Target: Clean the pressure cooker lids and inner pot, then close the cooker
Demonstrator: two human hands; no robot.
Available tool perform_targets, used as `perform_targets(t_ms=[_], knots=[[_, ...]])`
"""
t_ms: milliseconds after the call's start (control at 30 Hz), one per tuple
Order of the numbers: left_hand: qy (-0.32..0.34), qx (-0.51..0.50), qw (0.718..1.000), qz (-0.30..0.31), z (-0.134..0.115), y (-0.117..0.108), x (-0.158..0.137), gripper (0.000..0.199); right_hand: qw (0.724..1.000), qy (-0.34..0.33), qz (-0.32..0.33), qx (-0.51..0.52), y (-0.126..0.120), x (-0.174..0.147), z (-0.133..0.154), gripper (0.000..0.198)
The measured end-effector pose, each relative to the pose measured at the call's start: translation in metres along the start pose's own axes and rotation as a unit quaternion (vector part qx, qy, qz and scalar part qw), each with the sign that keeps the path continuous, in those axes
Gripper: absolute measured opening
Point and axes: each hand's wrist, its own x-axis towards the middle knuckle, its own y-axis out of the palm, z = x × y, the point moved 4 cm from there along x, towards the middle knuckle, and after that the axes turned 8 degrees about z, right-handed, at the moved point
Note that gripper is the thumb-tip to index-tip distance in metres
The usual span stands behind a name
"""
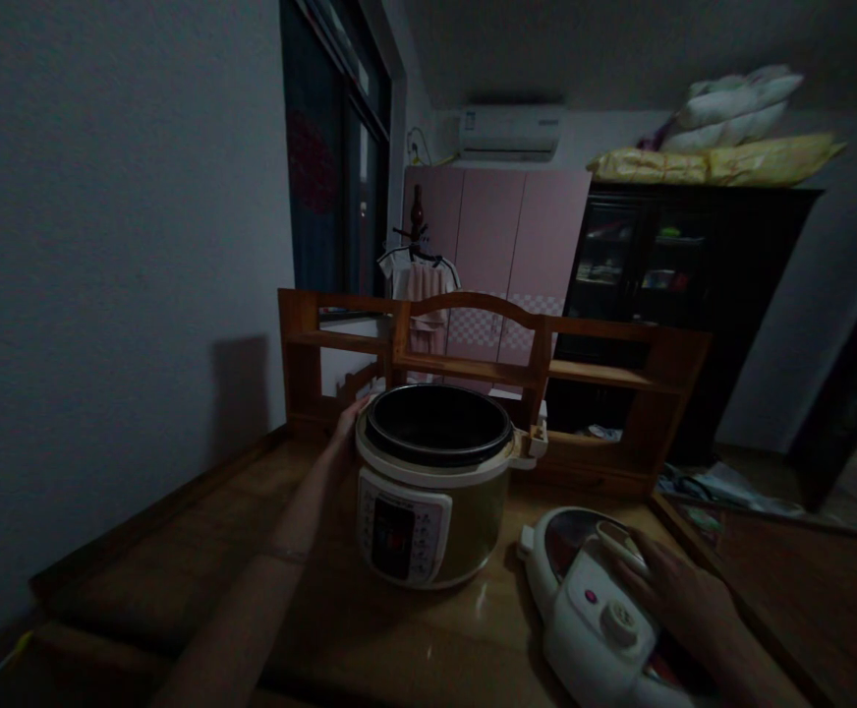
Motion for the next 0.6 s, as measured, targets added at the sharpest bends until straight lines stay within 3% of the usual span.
perform_targets(t_ms=[133,367,600], knots=[[-0.015,-0.017,0.999,-0.027,0.005,-0.008,0.007,0.029,1.000,0.015,0.006,-0.010,0.003,0.000,-0.003,0.052],[-0.033,-0.031,0.999,-0.017,0.007,-0.009,0.009,0.029,0.999,0.029,0.030,0.004,0.007,0.002,-0.007,0.055],[0.003,-0.036,0.999,-0.039,0.001,-0.016,-0.011,0.020,0.999,0.035,0.033,0.007,0.010,0.002,-0.010,0.060]])
